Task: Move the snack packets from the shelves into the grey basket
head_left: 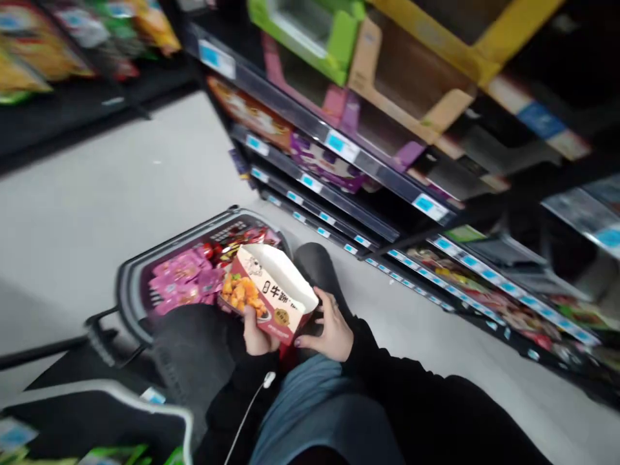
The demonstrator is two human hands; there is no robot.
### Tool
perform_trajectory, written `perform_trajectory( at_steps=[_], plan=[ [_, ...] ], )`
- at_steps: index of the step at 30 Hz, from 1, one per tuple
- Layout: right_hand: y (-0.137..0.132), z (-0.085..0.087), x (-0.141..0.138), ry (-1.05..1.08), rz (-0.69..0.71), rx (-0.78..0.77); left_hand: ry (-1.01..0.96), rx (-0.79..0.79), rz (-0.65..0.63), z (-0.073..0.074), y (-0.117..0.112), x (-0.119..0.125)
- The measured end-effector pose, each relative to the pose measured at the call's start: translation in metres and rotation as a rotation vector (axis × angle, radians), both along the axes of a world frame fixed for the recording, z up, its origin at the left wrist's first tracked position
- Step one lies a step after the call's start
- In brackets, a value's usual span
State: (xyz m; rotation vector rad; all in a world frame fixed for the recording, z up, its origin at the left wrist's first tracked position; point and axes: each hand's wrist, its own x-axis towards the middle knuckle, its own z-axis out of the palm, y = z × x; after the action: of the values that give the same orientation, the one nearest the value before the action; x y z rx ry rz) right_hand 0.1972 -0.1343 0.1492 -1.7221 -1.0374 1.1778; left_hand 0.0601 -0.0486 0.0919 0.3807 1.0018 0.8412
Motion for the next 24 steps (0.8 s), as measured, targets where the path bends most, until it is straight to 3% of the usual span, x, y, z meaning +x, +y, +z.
perform_trajectory(
  at_steps=[2, 5, 8, 10, 12, 15, 17, 19, 21, 24],
  plan=[
    [-0.024, 0.010, 0.026, -0.072, -0.193, -0.033, -0.069, -0.042, -0.178, 0.017, -0.010, 0.049],
    [-0.064, 0.021, 0.071, -0.167, -0.418, -0.057, -0.079, -0.092, -0.589, 0.035, -0.029, 0.098],
    [-0.110, 0.030, 0.117, -0.446, -0.592, -0.160, 0.051, 0.018, -1.047, 0.042, -0.042, 0.122],
    [-0.135, 0.032, 0.147, -0.670, -0.689, -0.332, 0.134, 0.168, -1.236, 0.042, -0.045, 0.124],
    [-0.150, 0.027, 0.175, -0.788, -0.723, -0.517, 0.228, 0.303, -1.244, 0.036, -0.041, 0.116],
    [-0.146, 0.005, 0.208, -0.819, -0.715, -0.601, 0.536, 0.484, -1.085, 0.022, -0.027, 0.079],
    [-0.132, -0.014, 0.222, -0.852, -0.759, -0.550, 0.919, 0.702, -1.015, 0.016, -0.019, 0.040],
    [-0.116, -0.033, 0.230, -0.888, -0.814, -0.498, 1.437, 0.867, -0.884, 0.015, -0.019, -0.003],
    [-0.105, -0.051, 0.234, -0.905, -0.838, -0.460, 1.726, 0.851, -0.797, 0.018, -0.029, -0.043],
    [-0.101, -0.073, 0.235, -0.899, -0.836, -0.423, 1.834, 0.693, -0.723, 0.021, -0.051, -0.081]
  ],
)
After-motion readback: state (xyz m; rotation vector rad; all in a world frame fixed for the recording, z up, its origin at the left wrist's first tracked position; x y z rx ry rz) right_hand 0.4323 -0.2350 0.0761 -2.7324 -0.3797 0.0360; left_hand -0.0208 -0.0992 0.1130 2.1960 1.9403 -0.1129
